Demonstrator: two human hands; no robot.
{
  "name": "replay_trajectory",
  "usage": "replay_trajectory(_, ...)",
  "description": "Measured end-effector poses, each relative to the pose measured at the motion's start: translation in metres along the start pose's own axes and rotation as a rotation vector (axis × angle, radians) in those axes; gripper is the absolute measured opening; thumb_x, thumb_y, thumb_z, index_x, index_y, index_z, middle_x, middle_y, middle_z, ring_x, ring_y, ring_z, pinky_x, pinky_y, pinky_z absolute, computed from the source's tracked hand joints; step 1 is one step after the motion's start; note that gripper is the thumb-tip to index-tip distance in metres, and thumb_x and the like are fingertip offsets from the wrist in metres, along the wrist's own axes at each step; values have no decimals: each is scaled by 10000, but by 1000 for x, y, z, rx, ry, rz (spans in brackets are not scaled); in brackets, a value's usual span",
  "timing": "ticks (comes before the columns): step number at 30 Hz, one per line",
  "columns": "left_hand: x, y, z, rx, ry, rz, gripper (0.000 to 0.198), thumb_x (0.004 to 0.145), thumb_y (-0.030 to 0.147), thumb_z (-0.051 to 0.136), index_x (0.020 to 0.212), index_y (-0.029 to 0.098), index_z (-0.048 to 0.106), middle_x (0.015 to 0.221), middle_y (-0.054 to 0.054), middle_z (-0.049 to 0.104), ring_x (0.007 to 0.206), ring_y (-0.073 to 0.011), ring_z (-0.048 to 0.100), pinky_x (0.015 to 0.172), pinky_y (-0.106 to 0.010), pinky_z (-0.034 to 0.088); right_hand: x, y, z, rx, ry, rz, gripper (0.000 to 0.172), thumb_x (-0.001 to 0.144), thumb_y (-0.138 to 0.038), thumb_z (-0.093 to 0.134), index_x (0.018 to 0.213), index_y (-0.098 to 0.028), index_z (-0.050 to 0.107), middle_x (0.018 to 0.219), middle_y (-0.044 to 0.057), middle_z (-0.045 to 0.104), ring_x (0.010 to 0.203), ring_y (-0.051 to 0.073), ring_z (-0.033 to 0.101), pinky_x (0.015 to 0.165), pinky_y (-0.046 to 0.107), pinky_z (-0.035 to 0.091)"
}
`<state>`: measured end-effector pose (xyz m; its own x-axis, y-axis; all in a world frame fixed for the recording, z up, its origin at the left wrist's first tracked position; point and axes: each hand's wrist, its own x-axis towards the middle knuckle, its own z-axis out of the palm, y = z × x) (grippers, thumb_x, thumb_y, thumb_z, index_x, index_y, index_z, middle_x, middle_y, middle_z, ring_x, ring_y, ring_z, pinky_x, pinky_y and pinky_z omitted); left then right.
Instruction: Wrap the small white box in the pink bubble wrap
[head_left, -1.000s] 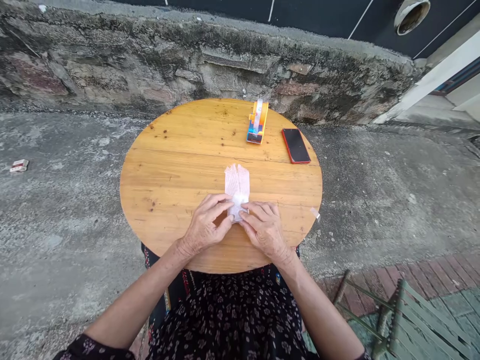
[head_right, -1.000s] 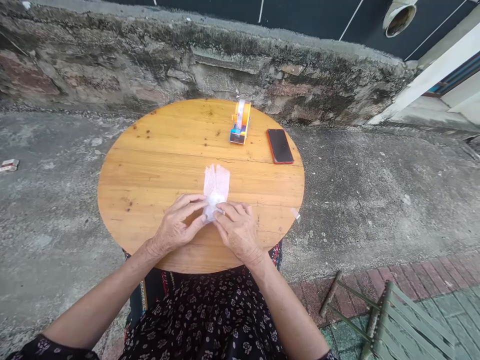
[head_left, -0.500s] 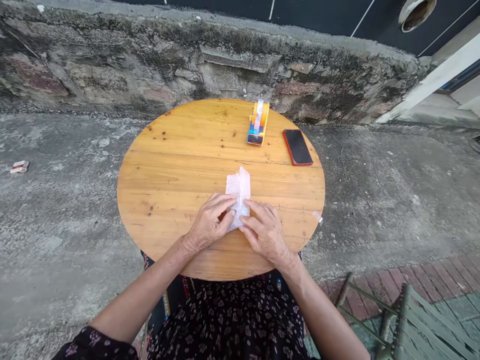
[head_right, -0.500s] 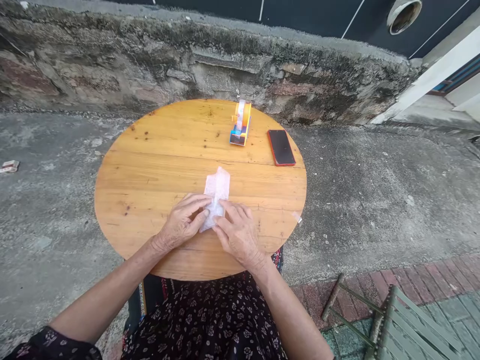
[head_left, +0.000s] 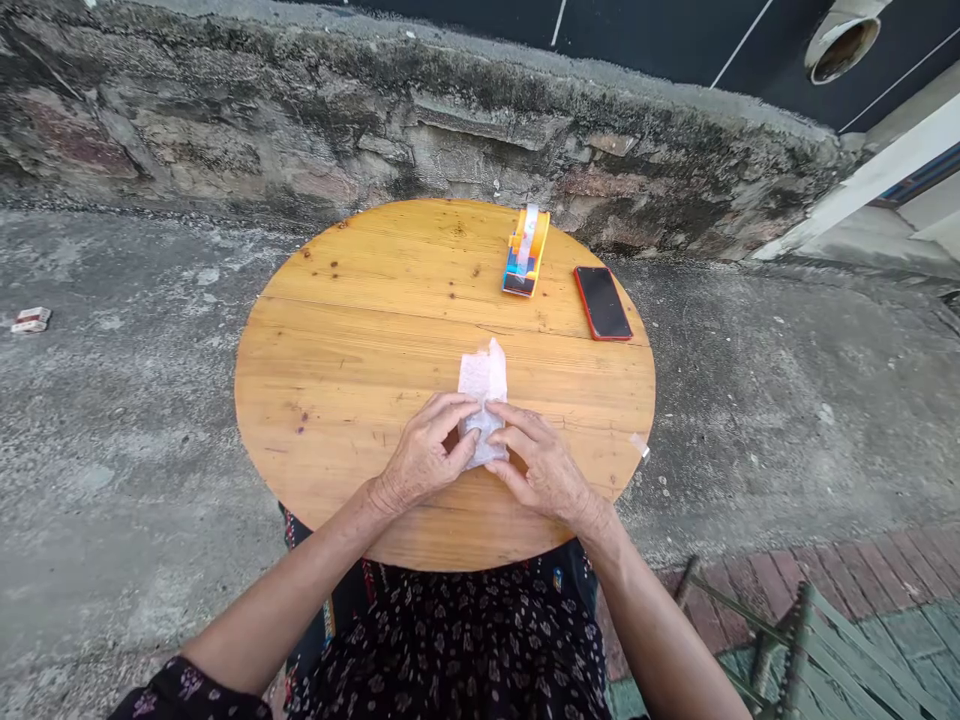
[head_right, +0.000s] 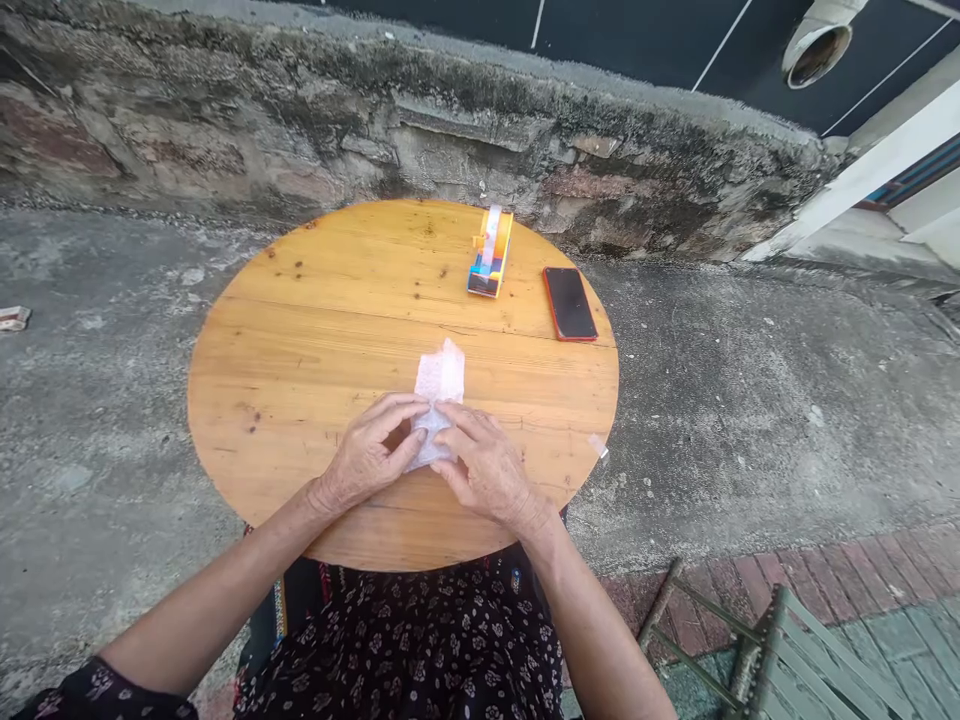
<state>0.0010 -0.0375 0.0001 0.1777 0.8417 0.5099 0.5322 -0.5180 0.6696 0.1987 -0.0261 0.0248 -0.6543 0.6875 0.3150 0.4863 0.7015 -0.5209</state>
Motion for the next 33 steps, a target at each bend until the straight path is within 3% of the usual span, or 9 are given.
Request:
replay_trajectory(7, 0, 0, -1, -3, -21, -33, 328, 851, 164, 536, 1178, 178, 564, 1129, -90, 633, 1050, -212, 586, 919, -383, 496, 6, 1, -6, 32, -57, -6, 149, 865, -225, 614, 1003, -226, 557, 1437, 95, 469, 1341, 229, 422, 1064, 477, 403)
replay_trajectory(17, 5, 0, -3, -42, -48, -110, 485, 808, 156, 555, 1287, 199, 492, 1182, -89, 630, 1077, -229, 590, 934, -403, 495, 15, 8, -13, 80, -150, -24, 206, 846, -237, 623, 1042, -234, 561, 1430, 93, 486, 1320, 233, 455, 1059, 498, 418)
replay_trajectory(24, 13, -1, -9, -58, -109, -77, 379, 805, 147, 549, 1180, 189, 584, 1128, -86, 584, 1043, -213, 585, 887, -370, 516, 20, 8, -16, 53, -168, -44, 188, 828, -241, 634, 1002, -231, 565, 1334, 99, 577, 1249, 229, 526, 1009, 472, 456)
replay_trajectory(29, 14, -4, -9, -19, -137, -25, 374, 804, 137, 536, 1169, 190, 599, 1214, -100, 565, 1129, -240, 550, 947, -398, 486, 18, 7, -14, 46, -162, -24, 194, 825, -229, 633, 1001, -234, 552, 1351, 88, 554, 1251, 216, 515, 1015, 450, 451)
replay_trajectory(33, 15, -6, -10, -29, -171, 8, 385, 807, 121, 513, 1179, 186, 586, 1200, -91, 605, 1086, -232, 568, 934, -402, 478, 18, 7, -13, 79, -153, -24, 201, 825, -222, 635, 1001, -237, 538, 1351, 78, 553, 1221, 203, 535, 1004, 420, 460)
